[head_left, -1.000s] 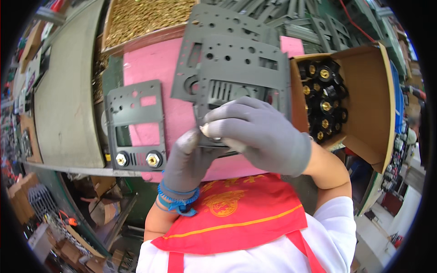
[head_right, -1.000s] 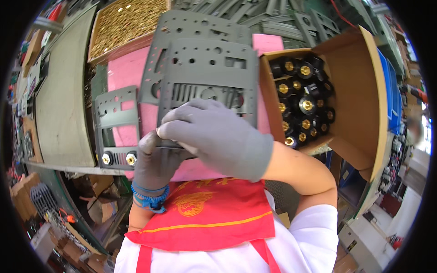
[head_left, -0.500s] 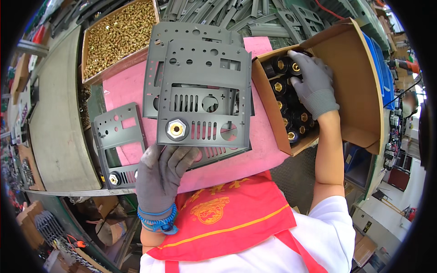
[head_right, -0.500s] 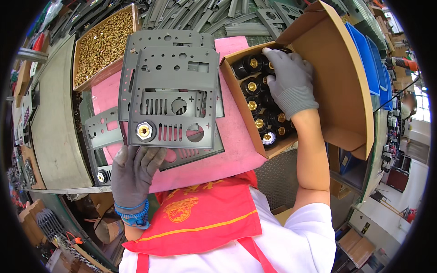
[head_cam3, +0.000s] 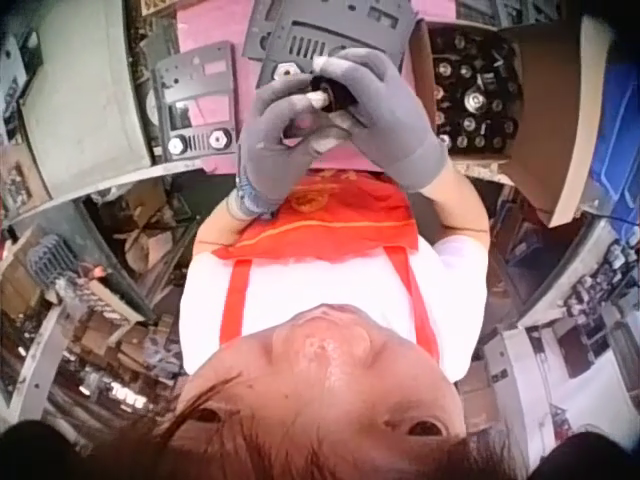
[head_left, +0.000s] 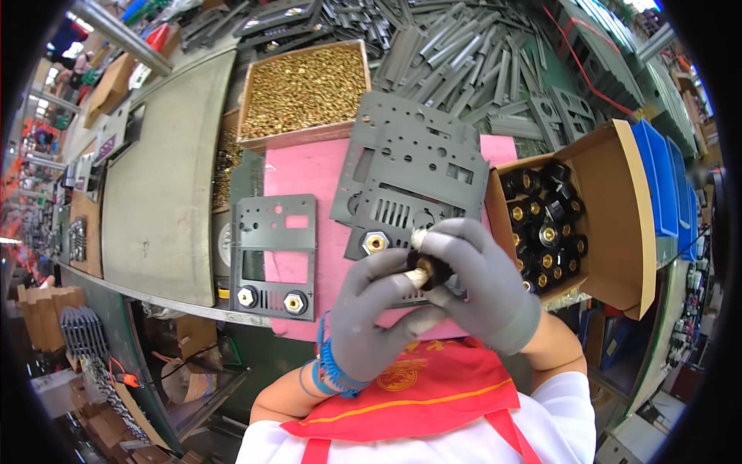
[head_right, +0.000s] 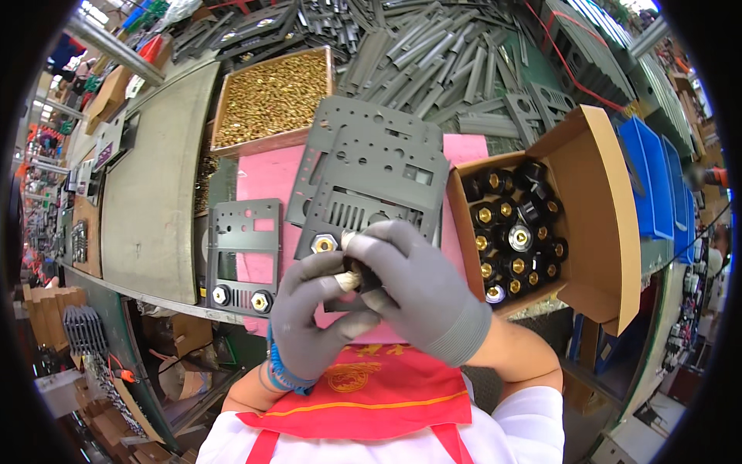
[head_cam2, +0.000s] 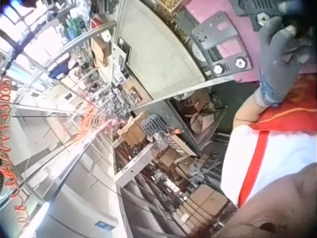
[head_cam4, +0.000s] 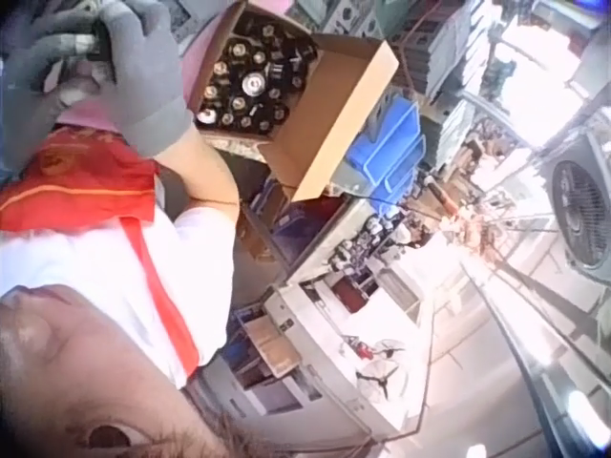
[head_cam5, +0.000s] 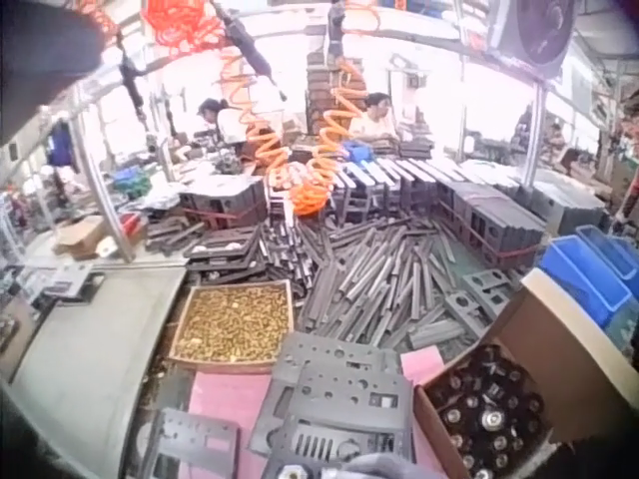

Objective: Assembling components onto metal panels by inserting and securing gold-colored parts.

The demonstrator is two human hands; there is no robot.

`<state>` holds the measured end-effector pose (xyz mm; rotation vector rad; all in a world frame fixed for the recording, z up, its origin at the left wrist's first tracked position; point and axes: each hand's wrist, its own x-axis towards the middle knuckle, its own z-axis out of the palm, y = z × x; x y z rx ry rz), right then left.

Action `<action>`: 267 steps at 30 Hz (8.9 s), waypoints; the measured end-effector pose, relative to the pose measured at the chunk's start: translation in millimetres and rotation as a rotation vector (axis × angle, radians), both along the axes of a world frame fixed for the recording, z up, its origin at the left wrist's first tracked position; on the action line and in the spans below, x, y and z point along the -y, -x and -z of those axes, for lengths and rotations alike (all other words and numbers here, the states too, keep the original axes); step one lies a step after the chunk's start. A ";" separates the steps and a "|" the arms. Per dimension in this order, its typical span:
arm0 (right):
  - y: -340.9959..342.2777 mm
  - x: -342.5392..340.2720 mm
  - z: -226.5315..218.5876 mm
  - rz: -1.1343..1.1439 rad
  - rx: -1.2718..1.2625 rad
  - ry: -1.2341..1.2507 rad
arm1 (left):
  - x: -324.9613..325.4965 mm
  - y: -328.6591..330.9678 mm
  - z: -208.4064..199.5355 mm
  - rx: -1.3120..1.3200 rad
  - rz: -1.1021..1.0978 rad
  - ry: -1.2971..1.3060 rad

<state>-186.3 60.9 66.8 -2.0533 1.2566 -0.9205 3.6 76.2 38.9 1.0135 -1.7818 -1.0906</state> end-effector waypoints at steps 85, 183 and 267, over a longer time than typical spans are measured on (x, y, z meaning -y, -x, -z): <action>-18.6 1.1 7.9 -0.212 -0.107 0.157 | -3.6 -23.3 41.7 -1.100 0.263 -1.165; 6.5 9.0 24.1 -0.177 -0.532 0.189 | -1.7 -7.3 67.5 -0.853 0.150 -1.241; 40.8 14.0 19.6 -0.186 -0.272 0.151 | -1.0 -1.6 60.6 -0.870 0.065 -1.188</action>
